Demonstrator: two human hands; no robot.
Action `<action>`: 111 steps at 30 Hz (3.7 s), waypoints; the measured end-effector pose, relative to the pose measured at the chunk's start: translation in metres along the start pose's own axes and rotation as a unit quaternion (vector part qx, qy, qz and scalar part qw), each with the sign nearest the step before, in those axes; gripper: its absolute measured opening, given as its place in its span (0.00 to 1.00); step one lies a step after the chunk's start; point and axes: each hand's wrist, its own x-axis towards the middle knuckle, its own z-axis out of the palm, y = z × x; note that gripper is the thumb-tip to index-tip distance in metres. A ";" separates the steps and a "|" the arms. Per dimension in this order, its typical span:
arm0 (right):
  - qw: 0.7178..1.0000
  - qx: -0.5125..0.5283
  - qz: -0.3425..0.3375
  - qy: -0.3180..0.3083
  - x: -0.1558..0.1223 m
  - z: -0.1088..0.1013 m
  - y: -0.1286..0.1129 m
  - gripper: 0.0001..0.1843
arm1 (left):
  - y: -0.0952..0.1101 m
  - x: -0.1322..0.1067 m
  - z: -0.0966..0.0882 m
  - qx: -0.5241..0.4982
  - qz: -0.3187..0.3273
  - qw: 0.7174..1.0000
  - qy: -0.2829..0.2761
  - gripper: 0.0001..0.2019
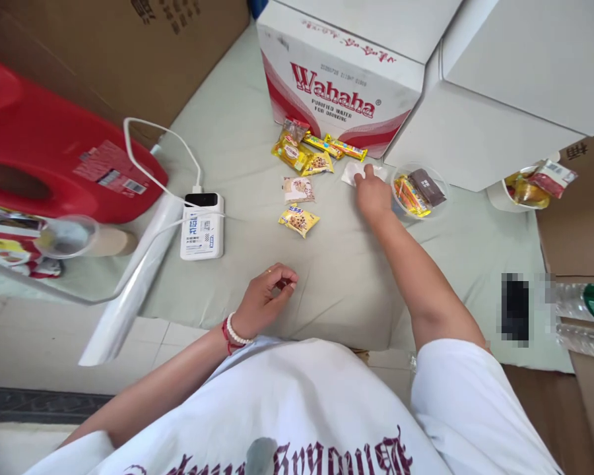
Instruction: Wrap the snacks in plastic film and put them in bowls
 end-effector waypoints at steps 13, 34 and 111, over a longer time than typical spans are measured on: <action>0.998 0.043 0.025 0.049 -0.043 -0.007 -0.008 0.20 | 0.002 -0.009 -0.002 -0.003 -0.032 0.999 0.017 0.05; 0.678 0.700 0.158 -0.160 -0.193 -0.014 -0.063 0.18 | 0.013 0.038 0.031 -0.073 -0.004 0.996 0.043 0.12; 0.594 0.773 0.220 -0.033 -0.193 -0.028 0.000 0.24 | 0.016 0.045 0.065 -0.191 -0.154 0.969 -0.032 0.12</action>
